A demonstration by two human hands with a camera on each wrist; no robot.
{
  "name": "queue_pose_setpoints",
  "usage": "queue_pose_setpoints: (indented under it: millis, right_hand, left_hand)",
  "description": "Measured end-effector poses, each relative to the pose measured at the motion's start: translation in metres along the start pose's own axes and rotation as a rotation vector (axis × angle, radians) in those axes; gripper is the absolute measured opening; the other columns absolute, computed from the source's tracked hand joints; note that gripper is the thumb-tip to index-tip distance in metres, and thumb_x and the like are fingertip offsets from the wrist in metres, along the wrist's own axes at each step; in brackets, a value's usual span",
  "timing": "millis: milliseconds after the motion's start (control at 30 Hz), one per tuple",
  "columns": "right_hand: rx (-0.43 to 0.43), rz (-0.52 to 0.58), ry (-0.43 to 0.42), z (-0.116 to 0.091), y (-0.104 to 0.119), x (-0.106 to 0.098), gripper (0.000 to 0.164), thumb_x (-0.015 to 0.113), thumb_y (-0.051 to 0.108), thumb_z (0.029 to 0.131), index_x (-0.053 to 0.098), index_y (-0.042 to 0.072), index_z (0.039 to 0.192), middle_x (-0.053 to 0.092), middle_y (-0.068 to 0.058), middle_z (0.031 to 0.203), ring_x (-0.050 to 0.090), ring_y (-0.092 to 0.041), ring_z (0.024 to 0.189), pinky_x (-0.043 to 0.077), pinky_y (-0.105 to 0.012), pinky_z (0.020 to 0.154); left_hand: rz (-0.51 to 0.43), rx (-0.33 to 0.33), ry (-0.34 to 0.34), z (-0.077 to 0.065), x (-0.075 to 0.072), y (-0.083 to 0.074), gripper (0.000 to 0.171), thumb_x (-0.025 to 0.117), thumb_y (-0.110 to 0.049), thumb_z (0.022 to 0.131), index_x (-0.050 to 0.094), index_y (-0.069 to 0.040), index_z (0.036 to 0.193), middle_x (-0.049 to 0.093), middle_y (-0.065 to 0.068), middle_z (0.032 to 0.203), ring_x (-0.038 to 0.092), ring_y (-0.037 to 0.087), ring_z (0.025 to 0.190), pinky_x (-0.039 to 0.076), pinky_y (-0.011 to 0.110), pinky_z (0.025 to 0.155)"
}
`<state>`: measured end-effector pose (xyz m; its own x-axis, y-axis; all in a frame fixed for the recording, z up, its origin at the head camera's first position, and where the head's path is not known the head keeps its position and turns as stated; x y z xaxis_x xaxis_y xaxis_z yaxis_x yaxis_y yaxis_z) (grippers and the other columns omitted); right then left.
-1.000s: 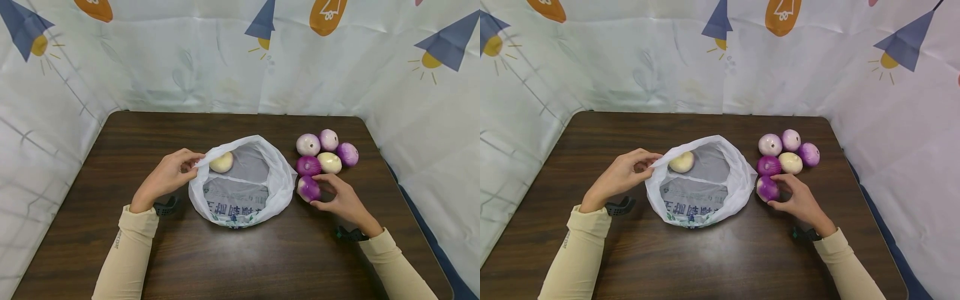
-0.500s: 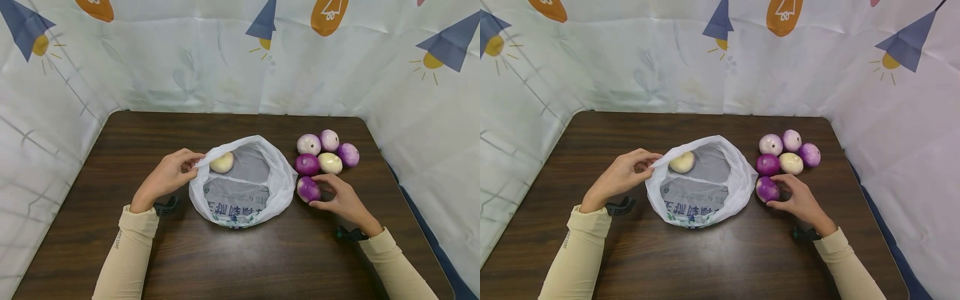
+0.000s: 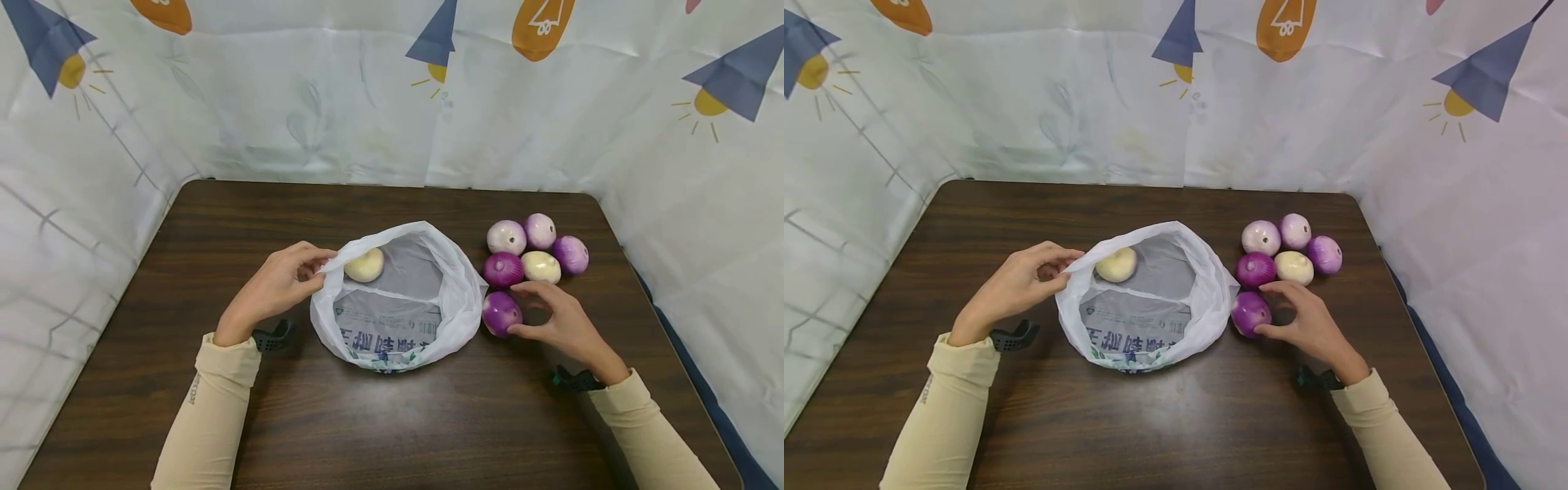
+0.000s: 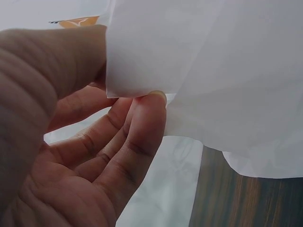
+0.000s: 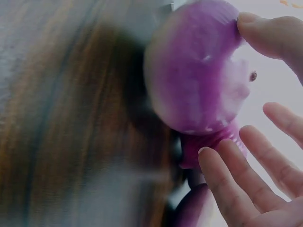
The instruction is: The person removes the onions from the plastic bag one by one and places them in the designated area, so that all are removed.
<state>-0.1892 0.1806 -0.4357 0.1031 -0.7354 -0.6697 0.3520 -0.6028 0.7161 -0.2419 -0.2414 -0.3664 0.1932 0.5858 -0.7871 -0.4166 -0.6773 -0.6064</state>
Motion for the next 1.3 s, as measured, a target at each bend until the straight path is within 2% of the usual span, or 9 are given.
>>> queue_pose_setpoints:
  millis: [200,367,633,833,1000,1233,1300]
  right_hand:
    - [0.004,-0.011,-0.008,0.006,0.005,-0.004,0.066,0.095,0.012,0.071,0.065,0.007,0.130,0.068,-0.013,0.125,0.071,-0.021,0.102,0.052,-0.007,0.094]
    - [0.005,0.023,-0.010,0.016,0.013,-0.007,0.066,0.094,0.010,0.071,0.065,0.007,0.130,0.068,-0.013,0.123,0.070,-0.020,0.104,0.052,-0.006,0.094]
    - [-0.058,0.036,0.006,0.039,0.035,-0.006,0.063,0.094,0.008,0.071,0.066,0.002,0.127,0.068,-0.014,0.123,0.070,-0.017,0.103,0.051,-0.007,0.096]
    - [-0.095,0.054,-0.010,0.055,0.048,-0.003,0.062,0.094,0.007,0.070,0.068,0.004,0.126,0.071,-0.015,0.119,0.073,-0.012,0.102,0.054,-0.010,0.094]
    - [-0.097,0.036,0.009,0.071,0.055,0.007,0.061,0.093,0.013,0.074,0.067,0.011,0.129,0.073,-0.011,0.118,0.074,-0.016,0.103,0.057,-0.016,0.092]
    - [-0.190,0.083,0.066,0.102,0.079,0.024,0.061,0.092,0.009,0.075,0.065,0.003,0.129,0.071,-0.012,0.118,0.073,-0.028,0.104,0.059,-0.024,0.094]
    - [-0.197,0.097,0.080,0.109,0.085,0.029,0.061,0.091,0.008,0.075,0.065,0.005,0.130,0.069,-0.013,0.119,0.072,-0.031,0.104,0.059,-0.029,0.095]
  left_hand:
    - [-0.004,-0.008,-0.002,-0.001,-0.001,0.001,0.040,0.064,-0.004,0.093,0.069,-0.007,0.132,0.069,0.005,0.109,0.063,0.015,0.092,0.055,0.025,0.081]
    - [-0.020,-0.010,-0.001,-0.002,-0.002,0.001,0.040,0.064,-0.004,0.093,0.069,-0.006,0.132,0.068,0.006,0.108,0.063,0.016,0.092,0.055,0.025,0.080]
    - [-0.030,-0.008,-0.009,-0.004,-0.006,0.001,0.038,0.064,-0.003,0.093,0.070,-0.007,0.131,0.068,0.006,0.108,0.063,0.016,0.091,0.055,0.026,0.081]
    - [-0.044,-0.002,0.002,-0.004,-0.005,-0.003,0.038,0.064,-0.003,0.093,0.070,-0.006,0.131,0.068,0.008,0.109,0.063,0.017,0.092,0.057,0.035,0.084]
    - [-0.043,-0.002,0.008,-0.004,-0.004,-0.004,0.038,0.065,-0.003,0.094,0.070,-0.006,0.131,0.068,0.008,0.109,0.064,0.017,0.091,0.057,0.037,0.083]
    - [-0.046,0.003,-0.008,-0.005,-0.007,-0.005,0.037,0.066,-0.004,0.094,0.070,-0.008,0.130,0.068,0.006,0.108,0.062,0.016,0.091,0.056,0.034,0.082]
    - [-0.055,0.004,-0.004,-0.004,-0.007,-0.006,0.037,0.065,-0.004,0.094,0.070,-0.008,0.131,0.068,0.006,0.109,0.062,0.016,0.091,0.056,0.033,0.083]
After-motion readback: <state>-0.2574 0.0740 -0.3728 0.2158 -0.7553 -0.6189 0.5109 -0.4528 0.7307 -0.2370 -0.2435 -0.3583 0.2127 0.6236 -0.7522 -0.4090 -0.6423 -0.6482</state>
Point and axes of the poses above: each hand's wrist, its own z-axis towards the middle knuckle, its own x-axis out of the palm, y = z × x, the point moved 9 cm from there along z, towards the middle knuckle
